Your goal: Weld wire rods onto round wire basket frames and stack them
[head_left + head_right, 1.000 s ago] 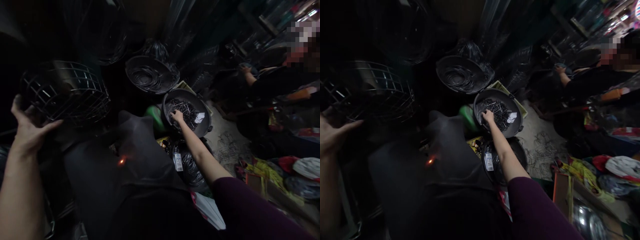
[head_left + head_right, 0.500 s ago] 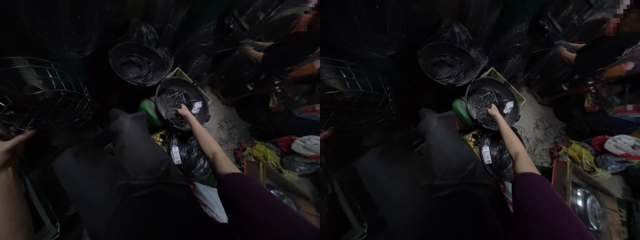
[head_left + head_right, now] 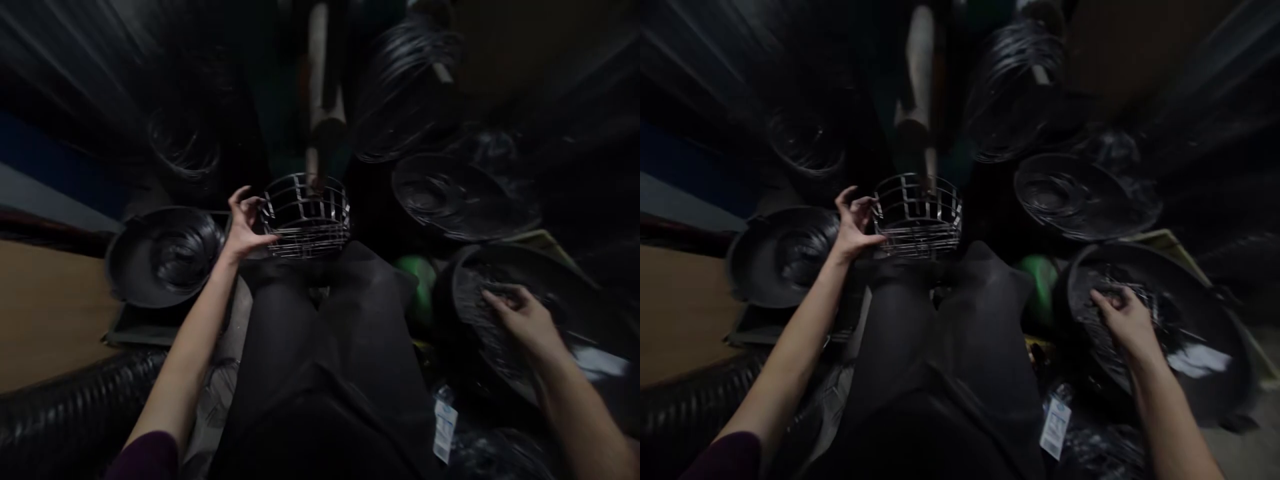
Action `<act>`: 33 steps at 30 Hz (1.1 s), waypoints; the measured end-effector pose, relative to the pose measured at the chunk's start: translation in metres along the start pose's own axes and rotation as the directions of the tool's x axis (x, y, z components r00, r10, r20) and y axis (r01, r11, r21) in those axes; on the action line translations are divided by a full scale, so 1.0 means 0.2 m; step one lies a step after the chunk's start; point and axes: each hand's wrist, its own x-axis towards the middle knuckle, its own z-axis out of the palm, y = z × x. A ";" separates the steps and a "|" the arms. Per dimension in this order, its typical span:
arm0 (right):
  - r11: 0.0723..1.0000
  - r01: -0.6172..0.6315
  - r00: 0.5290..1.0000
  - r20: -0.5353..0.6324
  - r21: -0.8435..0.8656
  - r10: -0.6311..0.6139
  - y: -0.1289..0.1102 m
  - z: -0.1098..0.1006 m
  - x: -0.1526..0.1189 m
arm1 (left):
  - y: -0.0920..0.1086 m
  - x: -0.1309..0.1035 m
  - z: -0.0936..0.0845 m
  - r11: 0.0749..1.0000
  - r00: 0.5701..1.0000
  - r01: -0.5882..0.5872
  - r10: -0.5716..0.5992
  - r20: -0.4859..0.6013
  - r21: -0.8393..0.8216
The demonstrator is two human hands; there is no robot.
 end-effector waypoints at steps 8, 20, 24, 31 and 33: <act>0.919 0.128 0.806 0.501 0.372 -0.315 -0.88 0.45 -0.05 | 0.28 -0.05 0.08 0.887 0.943 -0.292 0.206 0.260 0.358; 0.244 0.829 0.457 0.358 -0.504 -0.814 -0.98 0.66 -0.03 | 0.22 -0.07 0.09 0.917 0.956 -0.261 0.203 0.210 0.302; 0.182 0.818 0.408 0.326 -0.545 -0.853 -1.00 0.66 0.02 | 0.19 -0.02 0.11 0.928 0.961 -0.249 0.202 0.188 0.278; 0.183 0.806 0.429 0.342 -0.564 -0.836 -1.03 0.64 0.08 | 0.19 0.05 0.11 0.937 0.959 -0.254 0.214 0.184 0.239; 0.187 0.805 0.431 0.338 -0.563 -0.837 -1.04 0.64 0.09 | 0.19 0.07 0.11 0.936 0.960 -0.257 0.217 0.178 0.241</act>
